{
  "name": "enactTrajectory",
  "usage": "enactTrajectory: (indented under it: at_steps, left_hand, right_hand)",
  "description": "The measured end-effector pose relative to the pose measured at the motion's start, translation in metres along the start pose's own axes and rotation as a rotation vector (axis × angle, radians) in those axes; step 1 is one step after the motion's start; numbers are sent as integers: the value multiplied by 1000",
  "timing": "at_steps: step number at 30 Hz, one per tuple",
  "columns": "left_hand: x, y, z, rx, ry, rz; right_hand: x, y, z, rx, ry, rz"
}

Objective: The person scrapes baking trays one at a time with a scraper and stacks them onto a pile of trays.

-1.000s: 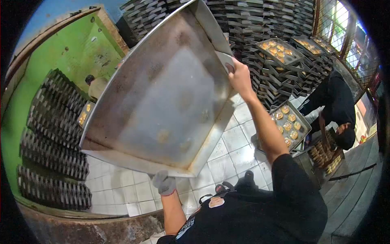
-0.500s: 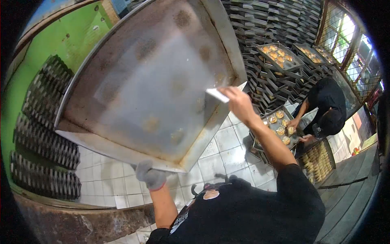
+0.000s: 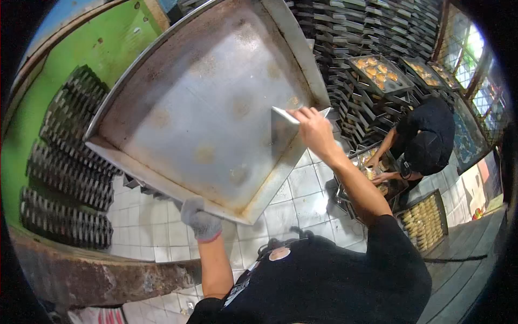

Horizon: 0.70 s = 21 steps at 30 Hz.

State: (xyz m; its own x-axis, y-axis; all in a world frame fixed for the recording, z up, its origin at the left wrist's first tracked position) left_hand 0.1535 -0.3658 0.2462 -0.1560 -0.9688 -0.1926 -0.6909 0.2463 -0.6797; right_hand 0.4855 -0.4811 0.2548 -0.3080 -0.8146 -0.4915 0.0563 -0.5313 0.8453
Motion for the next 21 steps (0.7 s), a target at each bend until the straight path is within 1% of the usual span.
enactTrajectory:
  at_steps: [1,3,4,5,6,7,9,11,13,15,16,17,19,20,21]
  left_hand:
    - [-3,8,8,-105,19,68]
    - [3,11,12,-227,27,114]
    - [7,4,19,-153,104,123]
    - [11,-8,27,-80,184,137]
    - [18,-32,26,-56,112,131]
    - [16,-22,32,-61,111,120]
    - [12,8,46,-146,184,163]
    - [22,-15,42,-141,150,169]
    - [26,-23,45,-138,123,187]
    - [36,-12,59,-193,222,148]
    - [39,-11,63,-191,215,146]
    - [41,-13,64,-216,159,143]
    - [35,6,76,-244,91,163]
    - [32,42,93,-434,14,317]
    - [34,30,91,-557,-35,393]
  right_hand:
    - [13,-7,11,-11,16,4]
    - [53,-36,72,44,588,147]
    - [55,-41,77,21,597,151]
    - [54,-43,78,-40,524,165]
    - [52,-43,74,-92,452,180]
    - [44,-40,62,-88,318,139]
    - [49,-46,63,-174,271,148]
    - [79,-62,92,-162,518,161]
    - [70,-48,94,-238,519,138]
    - [37,-33,65,-250,188,34]
    - [33,-25,64,-237,150,-32]
    - [35,-21,71,-240,158,-40]
    - [41,-15,98,-290,364,20]
    - [32,-5,101,-302,346,-32]
    - [18,7,99,-303,335,-37]
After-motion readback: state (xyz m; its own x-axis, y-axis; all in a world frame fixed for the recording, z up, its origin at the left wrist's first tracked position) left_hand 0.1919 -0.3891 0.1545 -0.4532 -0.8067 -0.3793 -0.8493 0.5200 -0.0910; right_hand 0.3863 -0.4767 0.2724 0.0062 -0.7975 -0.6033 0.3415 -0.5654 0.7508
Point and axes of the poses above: each hand's wrist, its own x-axis away from the middle knuckle, its own y-axis out of the back of the hand, z = x × y, the point moved 5 cm from there along -x, towards the middle knuckle, and after that the axes turned 13 degrees about z, right-handed, at the moved point
